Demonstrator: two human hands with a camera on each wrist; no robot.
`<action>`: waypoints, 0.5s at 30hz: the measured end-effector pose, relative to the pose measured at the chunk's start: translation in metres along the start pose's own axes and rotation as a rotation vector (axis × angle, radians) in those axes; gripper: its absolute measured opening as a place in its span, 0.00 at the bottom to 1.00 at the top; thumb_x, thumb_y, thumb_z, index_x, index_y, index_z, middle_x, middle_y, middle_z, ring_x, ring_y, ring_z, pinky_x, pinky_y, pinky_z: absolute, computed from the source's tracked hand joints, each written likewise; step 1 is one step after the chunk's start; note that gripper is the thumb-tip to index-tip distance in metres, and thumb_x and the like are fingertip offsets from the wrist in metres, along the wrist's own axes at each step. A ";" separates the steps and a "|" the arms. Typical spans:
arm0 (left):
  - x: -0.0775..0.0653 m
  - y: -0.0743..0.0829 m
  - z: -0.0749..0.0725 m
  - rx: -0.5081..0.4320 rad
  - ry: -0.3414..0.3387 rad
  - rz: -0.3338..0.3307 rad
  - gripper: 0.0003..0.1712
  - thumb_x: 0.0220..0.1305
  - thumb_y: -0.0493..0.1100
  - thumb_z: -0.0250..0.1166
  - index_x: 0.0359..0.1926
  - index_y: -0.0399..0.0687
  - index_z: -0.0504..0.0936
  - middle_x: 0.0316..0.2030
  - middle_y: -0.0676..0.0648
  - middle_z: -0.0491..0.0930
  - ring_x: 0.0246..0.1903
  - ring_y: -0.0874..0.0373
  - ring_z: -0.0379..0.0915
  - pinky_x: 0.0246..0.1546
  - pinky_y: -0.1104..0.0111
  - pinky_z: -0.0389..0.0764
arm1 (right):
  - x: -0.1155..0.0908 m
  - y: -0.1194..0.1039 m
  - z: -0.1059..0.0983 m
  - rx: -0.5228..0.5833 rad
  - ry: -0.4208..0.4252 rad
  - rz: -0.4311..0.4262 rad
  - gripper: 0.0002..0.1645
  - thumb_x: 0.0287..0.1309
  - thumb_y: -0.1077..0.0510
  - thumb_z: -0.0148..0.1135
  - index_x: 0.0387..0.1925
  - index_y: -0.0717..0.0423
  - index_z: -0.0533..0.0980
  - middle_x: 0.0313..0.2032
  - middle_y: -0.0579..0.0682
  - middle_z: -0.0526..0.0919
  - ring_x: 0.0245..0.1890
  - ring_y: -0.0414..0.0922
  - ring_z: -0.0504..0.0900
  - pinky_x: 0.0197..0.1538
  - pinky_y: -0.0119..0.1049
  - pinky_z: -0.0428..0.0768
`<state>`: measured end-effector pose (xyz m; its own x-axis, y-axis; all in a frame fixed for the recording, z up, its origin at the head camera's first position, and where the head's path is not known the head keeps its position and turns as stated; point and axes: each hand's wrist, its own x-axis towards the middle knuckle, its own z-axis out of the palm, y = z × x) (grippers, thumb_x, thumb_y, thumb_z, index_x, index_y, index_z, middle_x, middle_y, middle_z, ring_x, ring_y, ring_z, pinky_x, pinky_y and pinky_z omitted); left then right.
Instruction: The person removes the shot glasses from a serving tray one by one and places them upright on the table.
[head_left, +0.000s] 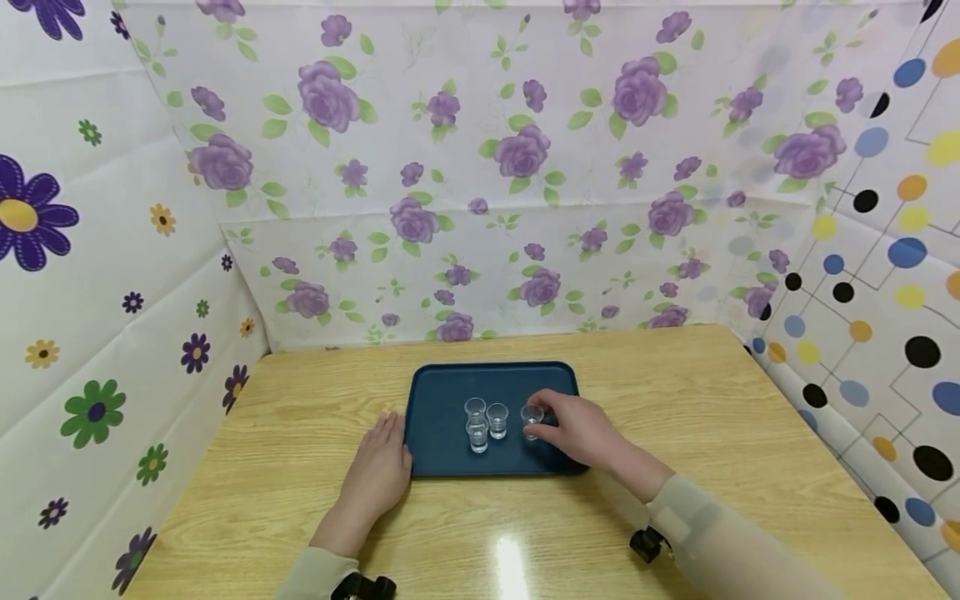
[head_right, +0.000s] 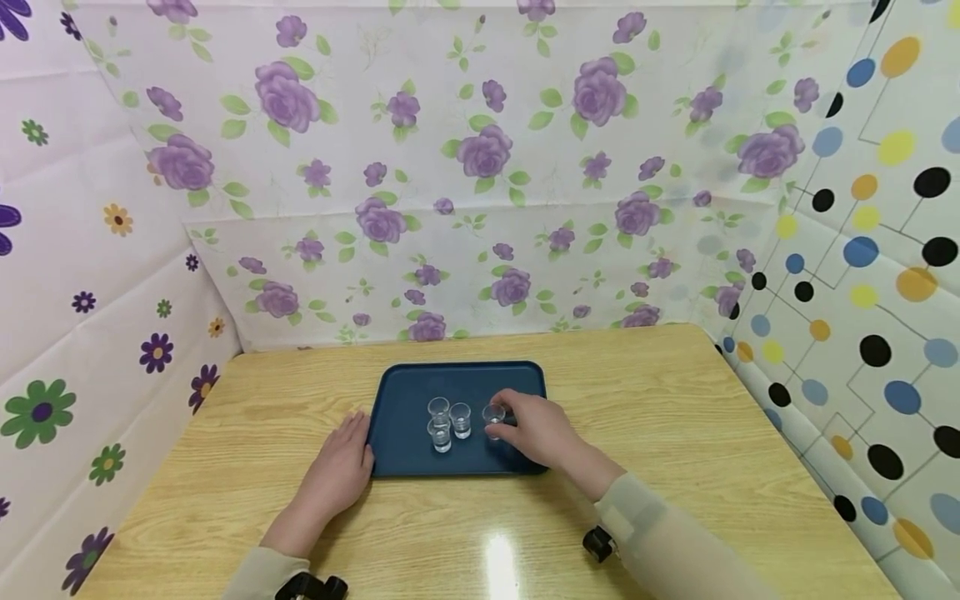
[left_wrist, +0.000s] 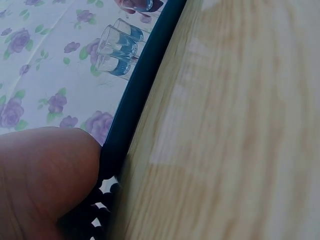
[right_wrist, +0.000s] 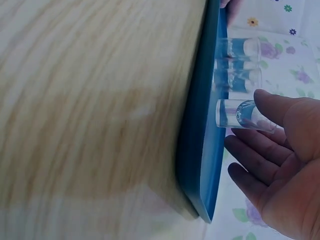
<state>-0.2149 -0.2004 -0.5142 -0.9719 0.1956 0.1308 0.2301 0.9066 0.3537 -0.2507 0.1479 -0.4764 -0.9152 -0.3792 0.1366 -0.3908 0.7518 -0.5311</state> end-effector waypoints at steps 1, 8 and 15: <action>0.000 0.000 0.000 0.000 0.000 -0.001 0.31 0.84 0.35 0.54 0.80 0.22 0.64 0.80 0.24 0.62 0.82 0.29 0.54 0.81 0.36 0.58 | -0.001 0.001 -0.002 0.002 0.001 0.005 0.19 0.73 0.47 0.75 0.59 0.48 0.84 0.48 0.42 0.89 0.49 0.44 0.87 0.52 0.47 0.88; -0.001 -0.001 0.001 0.011 0.000 0.001 0.31 0.84 0.35 0.54 0.80 0.22 0.64 0.80 0.25 0.62 0.82 0.29 0.55 0.81 0.37 0.58 | -0.006 0.014 -0.019 0.001 0.031 0.027 0.19 0.74 0.47 0.74 0.59 0.50 0.84 0.50 0.44 0.89 0.52 0.47 0.88 0.54 0.49 0.88; 0.000 -0.002 0.002 0.016 0.010 0.007 0.31 0.84 0.35 0.55 0.79 0.22 0.65 0.79 0.24 0.63 0.81 0.29 0.56 0.81 0.37 0.59 | -0.010 0.029 -0.033 0.009 0.060 0.071 0.20 0.75 0.47 0.73 0.60 0.51 0.84 0.51 0.48 0.89 0.54 0.53 0.88 0.55 0.54 0.88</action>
<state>-0.2152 -0.2016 -0.5164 -0.9698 0.1982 0.1420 0.2357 0.9111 0.3381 -0.2563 0.1915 -0.4659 -0.9448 -0.2924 0.1481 -0.3244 0.7705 -0.5487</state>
